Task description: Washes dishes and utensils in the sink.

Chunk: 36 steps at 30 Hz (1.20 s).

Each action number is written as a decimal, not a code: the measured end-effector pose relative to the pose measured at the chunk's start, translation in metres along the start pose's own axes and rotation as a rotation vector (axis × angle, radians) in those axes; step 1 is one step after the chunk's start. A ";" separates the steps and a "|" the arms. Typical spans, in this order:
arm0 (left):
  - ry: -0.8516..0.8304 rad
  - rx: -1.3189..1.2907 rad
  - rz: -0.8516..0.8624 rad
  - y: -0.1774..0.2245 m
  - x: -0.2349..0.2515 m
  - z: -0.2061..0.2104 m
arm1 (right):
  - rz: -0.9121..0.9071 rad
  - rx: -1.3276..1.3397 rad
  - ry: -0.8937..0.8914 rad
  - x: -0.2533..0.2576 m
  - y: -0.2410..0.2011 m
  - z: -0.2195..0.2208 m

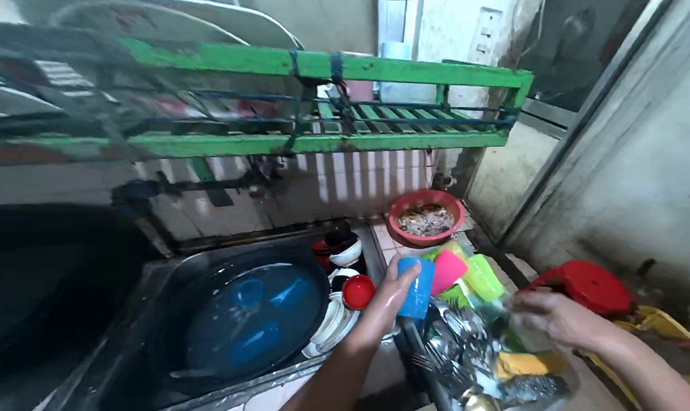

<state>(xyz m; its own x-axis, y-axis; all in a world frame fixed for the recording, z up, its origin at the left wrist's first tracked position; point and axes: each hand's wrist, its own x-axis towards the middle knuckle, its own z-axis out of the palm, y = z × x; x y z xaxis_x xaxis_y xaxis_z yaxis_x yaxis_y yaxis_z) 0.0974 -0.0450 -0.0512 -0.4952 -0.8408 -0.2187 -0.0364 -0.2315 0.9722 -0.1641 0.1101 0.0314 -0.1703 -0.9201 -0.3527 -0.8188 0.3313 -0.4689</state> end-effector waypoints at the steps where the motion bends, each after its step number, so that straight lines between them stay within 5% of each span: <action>1: 0.001 -0.006 -0.004 0.002 0.000 0.004 | 0.076 -0.030 -0.164 -0.013 0.005 -0.001; 4: -0.007 -0.012 0.020 0.011 -0.002 0.020 | 0.175 -0.174 -0.441 -0.027 0.022 0.020; 11: -0.035 0.030 0.022 0.012 -0.009 0.063 | 0.143 -0.536 -0.440 -0.015 0.001 0.065; 20: 0.007 0.002 0.017 -0.009 0.001 0.069 | 0.062 -0.272 -0.400 -0.005 0.047 0.075; 23: 0.004 -0.096 0.022 -0.007 0.004 0.064 | 0.050 -0.132 -0.235 -0.014 0.037 0.042; 27: 0.009 -0.257 -0.030 0.002 0.002 0.076 | 0.012 0.079 0.230 -0.024 -0.007 -0.006; 30: 0.027 -0.422 -0.029 0.011 -0.011 0.094 | -0.209 0.064 0.533 -0.015 -0.057 0.013; 32: 0.103 -0.586 -0.006 0.023 -0.027 0.105 | -0.366 0.077 0.586 0.004 -0.076 0.045; 36: 0.150 -0.407 -0.024 0.018 -0.026 0.102 | -0.072 0.400 0.609 0.042 -0.090 0.044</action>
<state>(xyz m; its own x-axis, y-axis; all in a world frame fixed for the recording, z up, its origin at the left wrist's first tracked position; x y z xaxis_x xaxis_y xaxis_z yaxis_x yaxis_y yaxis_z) 0.0210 0.0221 -0.0194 -0.3657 -0.8878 -0.2795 0.3136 -0.4003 0.8611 -0.0737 0.0507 0.0231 -0.4939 -0.8567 0.1487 -0.5965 0.2093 -0.7749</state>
